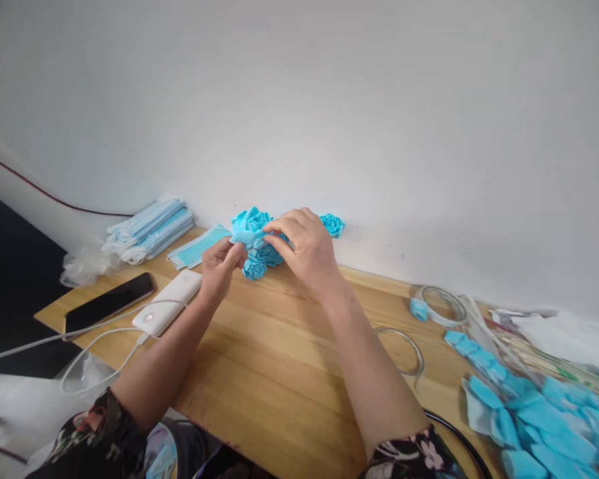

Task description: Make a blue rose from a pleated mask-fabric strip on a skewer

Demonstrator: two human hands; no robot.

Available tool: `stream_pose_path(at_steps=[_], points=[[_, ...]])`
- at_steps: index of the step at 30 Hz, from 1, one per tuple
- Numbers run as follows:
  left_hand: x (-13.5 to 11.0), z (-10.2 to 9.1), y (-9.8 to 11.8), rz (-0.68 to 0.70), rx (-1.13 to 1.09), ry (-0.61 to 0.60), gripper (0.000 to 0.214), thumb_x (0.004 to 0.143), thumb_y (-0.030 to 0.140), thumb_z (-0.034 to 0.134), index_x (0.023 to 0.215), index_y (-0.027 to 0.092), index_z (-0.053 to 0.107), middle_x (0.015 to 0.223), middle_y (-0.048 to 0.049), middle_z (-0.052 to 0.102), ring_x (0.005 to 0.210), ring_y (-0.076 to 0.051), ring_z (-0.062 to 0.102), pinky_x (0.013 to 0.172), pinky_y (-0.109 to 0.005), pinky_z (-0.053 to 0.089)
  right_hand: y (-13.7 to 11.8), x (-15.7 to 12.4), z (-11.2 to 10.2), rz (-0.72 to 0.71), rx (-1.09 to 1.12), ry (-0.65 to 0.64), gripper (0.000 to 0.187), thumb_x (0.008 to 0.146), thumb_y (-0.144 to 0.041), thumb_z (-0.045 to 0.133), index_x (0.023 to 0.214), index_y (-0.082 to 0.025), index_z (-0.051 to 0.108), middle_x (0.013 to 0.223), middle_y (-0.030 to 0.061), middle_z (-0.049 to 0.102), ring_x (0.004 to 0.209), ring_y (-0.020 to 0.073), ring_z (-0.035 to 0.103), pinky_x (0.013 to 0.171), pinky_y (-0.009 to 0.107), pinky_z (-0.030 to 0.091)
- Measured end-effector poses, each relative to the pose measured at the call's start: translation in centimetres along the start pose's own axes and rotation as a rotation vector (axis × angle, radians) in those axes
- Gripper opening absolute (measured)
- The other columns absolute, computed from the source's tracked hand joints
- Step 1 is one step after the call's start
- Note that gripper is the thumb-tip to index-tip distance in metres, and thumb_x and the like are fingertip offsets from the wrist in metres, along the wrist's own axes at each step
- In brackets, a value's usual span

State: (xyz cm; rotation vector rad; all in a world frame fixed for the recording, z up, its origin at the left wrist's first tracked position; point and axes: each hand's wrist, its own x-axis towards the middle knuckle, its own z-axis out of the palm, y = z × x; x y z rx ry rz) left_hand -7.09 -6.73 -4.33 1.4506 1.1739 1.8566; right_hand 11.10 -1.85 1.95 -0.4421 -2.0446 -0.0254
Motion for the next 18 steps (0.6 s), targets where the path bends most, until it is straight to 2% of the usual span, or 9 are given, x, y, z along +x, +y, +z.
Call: stream_pose_path(at_steps=[5, 12, 18], points=[[-0.17, -0.07, -0.46, -0.017, 0.03, -0.019, 0.044, 0.085, 0.056, 0.063, 0.066, 0.016, 0.059, 0.055, 0.0022, 0.051, 0.051, -0.008, 0.045, 0.05, -0.021, 0.035, 0.41, -0.19, 0.04, 0.025, 0.034, 0.012, 0.002, 0.092, -0.029, 0.065, 0.093, -0.027, 0.063, 0.085, 0.0004, 0.067, 0.085, 0.0191, 0.059, 0.08, 0.036, 0.046], [-0.36, 0.0, -0.78, -0.035, 0.041, -0.057, 0.046, 0.089, 0.055, 0.058, 0.065, 0.016, 0.058, 0.052, 0.003, 0.049, 0.049, -0.008, 0.043, 0.05, -0.022, 0.033, 0.54, -0.21, 0.21, 0.045, 0.085, -0.092, 0.005, 0.092, -0.032, 0.063, 0.088, -0.029, 0.065, 0.088, 0.0009, 0.067, 0.088, 0.0213, 0.058, 0.083, 0.04, 0.046], [-0.45, 0.22, -0.29, -0.004, 0.073, -0.064, 0.047, 0.09, 0.051, 0.058, 0.06, 0.017, 0.053, 0.052, 0.0036, 0.047, 0.05, -0.008, 0.041, 0.052, -0.023, 0.033, 0.26, -0.22, 0.19, 0.063, 0.08, -0.033, 0.011, 0.092, -0.024, 0.059, 0.082, -0.025, 0.061, 0.081, 0.0012, 0.064, 0.083, 0.0195, 0.057, 0.079, 0.038, 0.047]])
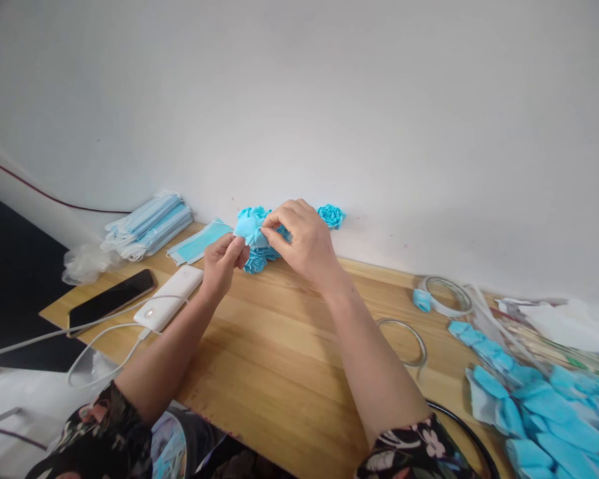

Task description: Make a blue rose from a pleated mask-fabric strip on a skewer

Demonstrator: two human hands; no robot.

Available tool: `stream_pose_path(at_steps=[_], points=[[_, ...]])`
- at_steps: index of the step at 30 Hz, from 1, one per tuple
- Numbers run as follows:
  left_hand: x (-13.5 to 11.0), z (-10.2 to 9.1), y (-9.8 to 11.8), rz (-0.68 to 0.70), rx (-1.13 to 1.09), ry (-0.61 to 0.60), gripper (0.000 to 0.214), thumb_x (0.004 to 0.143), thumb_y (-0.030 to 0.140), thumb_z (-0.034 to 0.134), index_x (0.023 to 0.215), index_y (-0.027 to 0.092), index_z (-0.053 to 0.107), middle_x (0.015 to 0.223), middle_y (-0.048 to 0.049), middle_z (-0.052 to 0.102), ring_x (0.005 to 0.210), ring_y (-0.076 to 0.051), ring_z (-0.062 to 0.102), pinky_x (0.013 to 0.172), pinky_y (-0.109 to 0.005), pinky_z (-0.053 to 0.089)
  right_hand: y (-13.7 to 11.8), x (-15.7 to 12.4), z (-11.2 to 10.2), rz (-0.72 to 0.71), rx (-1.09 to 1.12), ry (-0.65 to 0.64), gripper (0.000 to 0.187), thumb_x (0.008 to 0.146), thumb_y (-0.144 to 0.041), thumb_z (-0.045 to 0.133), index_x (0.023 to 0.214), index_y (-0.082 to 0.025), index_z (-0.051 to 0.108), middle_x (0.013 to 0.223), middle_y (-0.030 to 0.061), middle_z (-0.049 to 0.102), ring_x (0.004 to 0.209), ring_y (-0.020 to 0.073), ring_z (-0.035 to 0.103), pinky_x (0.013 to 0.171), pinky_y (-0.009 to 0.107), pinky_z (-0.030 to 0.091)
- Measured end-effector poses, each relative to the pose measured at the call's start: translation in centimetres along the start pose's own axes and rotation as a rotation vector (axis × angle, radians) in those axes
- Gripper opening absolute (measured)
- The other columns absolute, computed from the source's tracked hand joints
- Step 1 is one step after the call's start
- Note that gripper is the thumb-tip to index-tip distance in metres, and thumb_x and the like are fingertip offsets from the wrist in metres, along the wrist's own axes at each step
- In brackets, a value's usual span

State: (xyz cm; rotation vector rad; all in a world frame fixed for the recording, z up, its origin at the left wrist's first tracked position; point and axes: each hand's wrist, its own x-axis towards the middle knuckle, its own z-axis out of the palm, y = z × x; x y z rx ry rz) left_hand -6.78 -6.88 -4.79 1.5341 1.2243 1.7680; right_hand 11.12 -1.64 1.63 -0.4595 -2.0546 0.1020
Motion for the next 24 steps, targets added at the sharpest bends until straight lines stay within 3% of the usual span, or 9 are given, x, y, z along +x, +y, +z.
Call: stream_pose_path(at_steps=[4, 7, 11, 14, 16, 19, 24], points=[[0.0, 0.1, -0.1, -0.005, -0.009, -0.002, 0.046, 0.091, 0.05, 0.057, 0.06, 0.017, 0.052, 0.052, 0.0036, 0.046, 0.051, -0.008, 0.04, 0.053, -0.023, 0.033, 0.0, -0.1, 0.2, 0.026, -0.011, 0.021, 0.011, 0.091, -0.022, 0.058, 0.081, -0.024, 0.061, 0.081, 0.0014, 0.064, 0.084, 0.0193, 0.058, 0.08, 0.038, 0.048], [0.1, 0.1, -0.3, -0.006, -0.023, 0.035, 0.044, 0.093, 0.05, 0.054, 0.063, 0.017, 0.054, 0.055, 0.0029, 0.047, 0.053, -0.009, 0.042, 0.055, -0.023, 0.034, 0.1, -0.2, 0.3, 0.147, 0.096, 0.078, 0.012, 0.093, -0.025, 0.054, 0.097, -0.025, 0.065, 0.089, 0.0017, 0.067, 0.088, 0.0186, 0.061, 0.086, 0.039, 0.05], [0.3, 0.1, -0.9, 0.033, -0.023, 0.096, 0.04, 0.094, 0.051, 0.051, 0.073, 0.018, 0.058, 0.065, 0.0006, 0.053, 0.06, -0.011, 0.047, 0.059, -0.024, 0.039, 0.6, -0.3, 0.4, 0.33, 0.378, 0.054, 0.05, 0.091, -0.045, 0.061, 0.138, -0.033, 0.051, 0.122, 0.0037, 0.066, 0.114, 0.0216, 0.061, 0.104, 0.043, 0.047], [0.4, 0.1, -1.1, 0.083, -0.032, 0.105, 0.034, 0.09, 0.05, 0.059, 0.078, 0.019, 0.059, 0.071, -0.0003, 0.057, 0.066, -0.012, 0.051, 0.064, -0.024, 0.042, 1.0, -0.5, 0.9, 0.375, 0.534, -0.062, 0.092, 0.078, -0.06, 0.072, 0.155, -0.039, 0.025, 0.15, 0.0044, 0.049, 0.139, 0.0265, 0.045, 0.116, 0.049, 0.037], [0.4, 0.2, -1.1, 0.116, -0.036, 0.088, 0.033, 0.09, 0.05, 0.06, 0.08, 0.019, 0.06, 0.072, -0.0002, 0.057, 0.068, -0.013, 0.052, 0.067, -0.025, 0.043, 1.3, -0.7, 1.6, 0.375, 0.612, -0.12, 0.11, 0.071, -0.064, 0.076, 0.157, -0.04, 0.012, 0.158, 0.0044, 0.038, 0.147, 0.0271, 0.033, 0.121, 0.051, 0.029], [0.2, 0.2, -0.8, 0.121, -0.008, 0.064, 0.034, 0.09, 0.052, 0.058, 0.08, 0.019, 0.061, 0.072, -0.0004, 0.058, 0.068, -0.014, 0.053, 0.068, -0.026, 0.045, 1.7, -1.0, 2.6, 0.359, 0.713, -0.163, 0.124, 0.064, -0.068, 0.078, 0.158, -0.04, 0.001, 0.162, 0.0049, 0.031, 0.151, 0.0257, 0.026, 0.124, 0.051, 0.024], [0.0, 0.4, -1.1, 0.131, 0.013, -0.016, 0.036, 0.089, 0.055, 0.058, 0.083, 0.019, 0.066, 0.079, -0.0034, 0.065, 0.076, -0.018, 0.06, 0.076, -0.029, 0.049, 1.5, -1.4, 3.6, 0.357, 0.796, -0.185, 0.129, 0.063, -0.066, 0.08, 0.158, -0.041, -0.003, 0.162, 0.0064, 0.03, 0.147, 0.0272, 0.034, 0.118, 0.05, 0.036]])
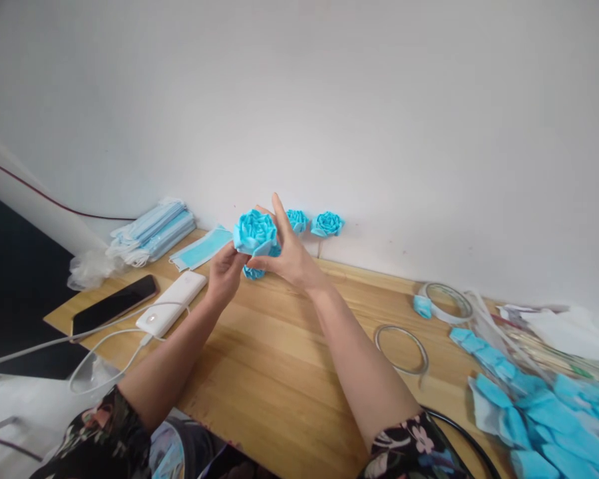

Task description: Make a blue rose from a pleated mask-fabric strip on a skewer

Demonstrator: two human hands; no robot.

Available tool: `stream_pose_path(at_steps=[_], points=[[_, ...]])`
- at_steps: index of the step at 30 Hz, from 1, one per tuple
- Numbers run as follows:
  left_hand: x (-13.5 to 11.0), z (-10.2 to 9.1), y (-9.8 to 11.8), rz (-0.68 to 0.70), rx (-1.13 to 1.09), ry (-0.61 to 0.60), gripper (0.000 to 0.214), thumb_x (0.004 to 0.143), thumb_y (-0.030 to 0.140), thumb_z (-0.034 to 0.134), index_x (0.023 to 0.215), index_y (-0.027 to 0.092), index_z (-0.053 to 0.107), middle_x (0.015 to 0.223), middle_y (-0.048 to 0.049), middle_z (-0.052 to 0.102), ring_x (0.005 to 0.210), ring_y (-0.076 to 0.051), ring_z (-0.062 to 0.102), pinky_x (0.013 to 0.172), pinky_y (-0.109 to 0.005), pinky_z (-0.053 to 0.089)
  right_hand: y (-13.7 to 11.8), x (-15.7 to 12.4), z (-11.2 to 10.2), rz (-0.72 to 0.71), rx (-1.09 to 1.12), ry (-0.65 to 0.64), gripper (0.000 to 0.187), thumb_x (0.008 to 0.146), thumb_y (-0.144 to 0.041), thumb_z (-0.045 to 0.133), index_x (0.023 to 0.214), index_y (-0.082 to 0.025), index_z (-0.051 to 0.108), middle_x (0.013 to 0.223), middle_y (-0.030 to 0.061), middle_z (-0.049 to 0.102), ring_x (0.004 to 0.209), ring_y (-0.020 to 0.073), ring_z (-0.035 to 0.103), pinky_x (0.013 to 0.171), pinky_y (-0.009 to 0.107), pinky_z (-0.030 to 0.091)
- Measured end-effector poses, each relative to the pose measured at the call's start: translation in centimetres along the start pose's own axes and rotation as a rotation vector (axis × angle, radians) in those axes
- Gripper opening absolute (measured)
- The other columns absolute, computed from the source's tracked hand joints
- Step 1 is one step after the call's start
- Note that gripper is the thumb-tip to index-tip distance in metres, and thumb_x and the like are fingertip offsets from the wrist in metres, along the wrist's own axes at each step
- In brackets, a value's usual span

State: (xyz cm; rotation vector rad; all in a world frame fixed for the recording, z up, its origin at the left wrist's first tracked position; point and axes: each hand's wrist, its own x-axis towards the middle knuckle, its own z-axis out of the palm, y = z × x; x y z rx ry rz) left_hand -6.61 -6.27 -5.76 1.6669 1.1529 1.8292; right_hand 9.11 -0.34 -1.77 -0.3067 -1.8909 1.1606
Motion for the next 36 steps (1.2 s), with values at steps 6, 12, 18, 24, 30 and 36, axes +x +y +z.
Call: stream_pose_path(at_steps=[6, 12, 18, 24, 30, 36], points=[[-0.3, 0.4, -1.1, 0.018, -0.055, -0.067, 0.044, 0.085, 0.06, 0.061, 0.093, 0.019, 0.072, 0.093, -0.0082, 0.072, 0.091, -0.024, 0.066, 0.09, -0.037, 0.051, -0.8, -0.5, 0.9, -0.007, -0.05, 0.076, 0.117, 0.068, -0.062, 0.079, 0.158, -0.041, 0.007, 0.137, 0.005, 0.056, 0.12, 0.0289, 0.06, 0.103, 0.05, 0.052], [-0.1, 0.2, -1.1, -0.019, 0.02, -0.108, 0.047, 0.082, 0.064, 0.061, 0.087, 0.019, 0.074, 0.081, -0.007, 0.072, 0.085, -0.026, 0.066, 0.082, -0.038, 0.053, -1.0, -0.5, 0.8, 0.0, -0.138, 0.14, 0.102, 0.07, -0.059, 0.079, 0.154, -0.04, 0.025, 0.107, 0.0026, 0.064, 0.095, 0.0265, 0.065, 0.093, 0.051, 0.057], [0.2, -0.1, -0.6, 0.082, 0.091, -0.1, 0.033, 0.082, 0.053, 0.067, 0.079, 0.021, 0.074, 0.081, -0.006, 0.072, 0.082, -0.024, 0.065, 0.088, -0.039, 0.052, -1.7, -0.5, 0.5, -0.01, -0.104, 0.047, 0.106, 0.071, -0.057, 0.08, 0.156, -0.042, 0.018, 0.128, 0.004, 0.062, 0.109, 0.028, 0.064, 0.098, 0.051, 0.054], [0.3, -0.5, -0.9, 0.061, 0.132, 0.051, 0.035, 0.082, 0.051, 0.065, 0.068, 0.019, 0.068, 0.069, -0.0041, 0.069, 0.074, -0.022, 0.064, 0.08, -0.036, 0.052, -2.0, -0.3, -0.4, -0.061, -0.075, -0.058, 0.127, 0.058, -0.065, 0.083, 0.158, -0.04, 0.009, 0.154, 0.0063, 0.044, 0.145, 0.029, 0.037, 0.12, 0.05, 0.033], [0.3, -0.4, -1.4, 0.062, 0.121, 0.077, 0.03, 0.083, 0.047, 0.066, 0.073, 0.019, 0.071, 0.077, -0.0054, 0.072, 0.074, -0.021, 0.064, 0.079, -0.035, 0.051, -2.3, -0.4, -0.3, -0.072, -0.128, -0.066, 0.127, 0.059, -0.064, 0.083, 0.158, -0.039, 0.007, 0.158, 0.0061, 0.039, 0.149, 0.0283, 0.031, 0.123, 0.05, 0.026], [0.0, -0.4, -2.5, 0.068, 0.084, 0.023, 0.029, 0.084, 0.047, 0.067, 0.083, 0.018, 0.073, 0.084, -0.0058, 0.073, 0.08, -0.022, 0.064, 0.081, -0.035, 0.052, -3.1, -0.6, 0.4, -0.135, -0.208, -0.099, 0.117, 0.07, -0.05, 0.083, 0.159, -0.039, 0.007, 0.159, 0.0061, 0.036, 0.147, 0.0278, 0.033, 0.123, 0.05, 0.027]])
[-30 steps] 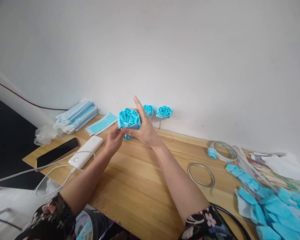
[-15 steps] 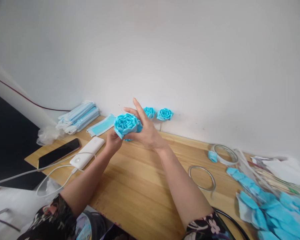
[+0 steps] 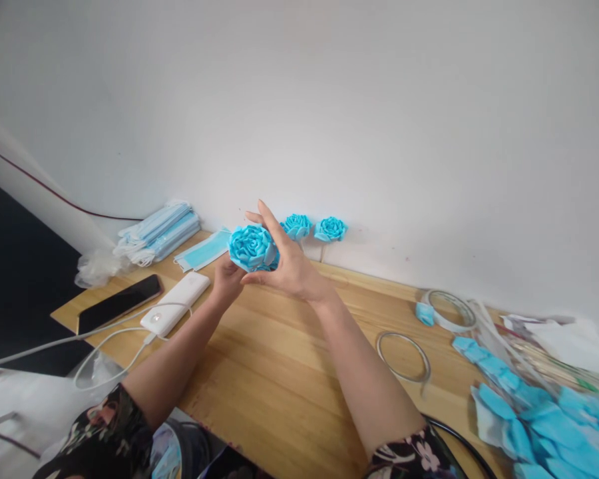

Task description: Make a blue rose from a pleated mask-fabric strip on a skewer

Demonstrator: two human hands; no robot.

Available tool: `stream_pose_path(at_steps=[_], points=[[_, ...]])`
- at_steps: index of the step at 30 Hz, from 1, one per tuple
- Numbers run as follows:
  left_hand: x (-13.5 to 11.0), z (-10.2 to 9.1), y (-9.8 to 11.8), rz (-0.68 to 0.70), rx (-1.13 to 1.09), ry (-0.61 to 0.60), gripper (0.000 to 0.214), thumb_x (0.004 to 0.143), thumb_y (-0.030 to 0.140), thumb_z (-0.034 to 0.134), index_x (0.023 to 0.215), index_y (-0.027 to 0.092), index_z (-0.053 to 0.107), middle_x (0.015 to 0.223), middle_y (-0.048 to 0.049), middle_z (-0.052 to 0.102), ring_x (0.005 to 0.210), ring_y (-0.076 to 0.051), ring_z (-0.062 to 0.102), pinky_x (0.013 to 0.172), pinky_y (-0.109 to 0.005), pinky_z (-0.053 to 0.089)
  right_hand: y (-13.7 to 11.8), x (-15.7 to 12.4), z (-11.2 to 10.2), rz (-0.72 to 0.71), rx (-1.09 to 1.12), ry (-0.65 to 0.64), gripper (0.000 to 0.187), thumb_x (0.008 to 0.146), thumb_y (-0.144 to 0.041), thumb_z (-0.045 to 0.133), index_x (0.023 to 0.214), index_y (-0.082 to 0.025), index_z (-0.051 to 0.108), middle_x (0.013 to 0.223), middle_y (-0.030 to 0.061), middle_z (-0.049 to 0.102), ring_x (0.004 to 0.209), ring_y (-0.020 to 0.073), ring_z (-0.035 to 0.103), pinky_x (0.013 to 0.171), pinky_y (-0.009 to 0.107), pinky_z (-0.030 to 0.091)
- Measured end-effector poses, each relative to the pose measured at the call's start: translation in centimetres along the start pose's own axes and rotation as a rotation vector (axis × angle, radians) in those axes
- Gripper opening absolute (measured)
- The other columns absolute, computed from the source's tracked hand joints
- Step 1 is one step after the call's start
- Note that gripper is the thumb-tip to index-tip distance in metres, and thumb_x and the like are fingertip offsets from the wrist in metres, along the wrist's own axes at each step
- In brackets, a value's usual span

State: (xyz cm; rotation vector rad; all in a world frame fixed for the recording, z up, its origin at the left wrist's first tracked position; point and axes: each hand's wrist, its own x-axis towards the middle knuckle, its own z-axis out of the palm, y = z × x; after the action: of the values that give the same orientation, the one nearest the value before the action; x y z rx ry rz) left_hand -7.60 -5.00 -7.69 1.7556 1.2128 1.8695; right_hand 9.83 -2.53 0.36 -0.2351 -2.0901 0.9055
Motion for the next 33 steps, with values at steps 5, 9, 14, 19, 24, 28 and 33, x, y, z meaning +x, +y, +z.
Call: stream_pose_path(at_steps=[5, 9, 14, 19, 24, 28, 33], points=[[0.1, 0.1, -0.6, 0.044, -0.005, 0.022, 0.034, 0.083, 0.051, 0.067, 0.076, 0.018, 0.072, 0.078, -0.0041, 0.072, 0.074, -0.02, 0.063, 0.076, -0.031, 0.052, 0.0, 0.0, 0.1, 0.001, -0.011, 0.012, 0.107, 0.077, -0.046, 0.079, 0.159, -0.037, 0.011, 0.155, 0.0066, 0.042, 0.139, 0.0281, 0.045, 0.119, 0.049, 0.036], [0.4, 0.1, -0.1, 0.138, 0.003, 0.03, 0.027, 0.086, 0.044, 0.066, 0.077, 0.019, 0.072, 0.078, -0.0038, 0.072, 0.074, -0.019, 0.065, 0.075, -0.031, 0.051, 0.0, -0.2, 0.2, 0.041, -0.023, 0.063, 0.093, 0.082, -0.043, 0.074, 0.157, -0.037, 0.019, 0.147, 0.0044, 0.052, 0.132, 0.0268, 0.053, 0.116, 0.047, 0.042], [0.6, 0.1, 0.6, 0.222, 0.041, 0.005, 0.024, 0.09, 0.04, 0.063, 0.08, 0.02, 0.071, 0.078, -0.0033, 0.072, 0.077, -0.02, 0.065, 0.078, -0.032, 0.05, 0.0, -0.2, -0.2, 0.053, -0.024, 0.076, 0.084, 0.083, -0.042, 0.073, 0.155, -0.036, 0.029, 0.143, 0.0039, 0.056, 0.133, 0.0252, 0.053, 0.117, 0.047, 0.041], [0.6, -0.2, 1.0, 0.316, 0.162, 0.061, 0.03, 0.093, 0.036, 0.057, 0.07, 0.019, 0.063, 0.072, -0.0015, 0.065, 0.069, -0.016, 0.058, 0.069, -0.027, 0.045, 0.0, -0.2, -1.0, 0.0, -0.039, -0.006, 0.104, 0.072, -0.05, 0.081, 0.156, -0.039, 0.022, 0.155, 0.0044, 0.043, 0.146, 0.0277, 0.036, 0.121, 0.049, 0.034], [0.8, -0.3, 1.4, 0.355, 0.241, 0.098, 0.032, 0.094, 0.034, 0.054, 0.066, 0.018, 0.057, 0.067, 0.0, 0.056, 0.066, -0.014, 0.05, 0.065, -0.027, 0.04, 0.2, -0.2, -0.9, -0.03, -0.066, 0.041, 0.107, 0.07, -0.053, 0.081, 0.156, -0.042, 0.018, 0.157, 0.0028, 0.04, 0.149, 0.0264, 0.032, 0.124, 0.05, 0.027], [0.9, -0.2, 1.6, 0.329, 0.256, 0.104, 0.032, 0.093, 0.03, 0.055, 0.063, 0.018, 0.051, 0.065, 0.0008, 0.052, 0.064, -0.014, 0.047, 0.063, -0.027, 0.038, 0.2, -0.2, -0.6, -0.035, -0.057, 0.038, 0.103, 0.074, -0.051, 0.08, 0.156, -0.042, 0.019, 0.156, 0.003, 0.042, 0.146, 0.0263, 0.036, 0.121, 0.05, 0.032], [0.9, -0.2, 1.6, 0.337, 0.252, 0.091, 0.022, 0.09, 0.022, 0.056, 0.068, 0.019, 0.055, 0.067, 0.0006, 0.055, 0.066, -0.015, 0.049, 0.064, -0.027, 0.038, 0.1, -0.1, -0.1, -0.027, -0.115, 0.088, 0.098, 0.074, -0.05, 0.08, 0.155, -0.039, 0.026, 0.15, 0.0055, 0.048, 0.139, 0.0285, 0.045, 0.118, 0.052, 0.037]])
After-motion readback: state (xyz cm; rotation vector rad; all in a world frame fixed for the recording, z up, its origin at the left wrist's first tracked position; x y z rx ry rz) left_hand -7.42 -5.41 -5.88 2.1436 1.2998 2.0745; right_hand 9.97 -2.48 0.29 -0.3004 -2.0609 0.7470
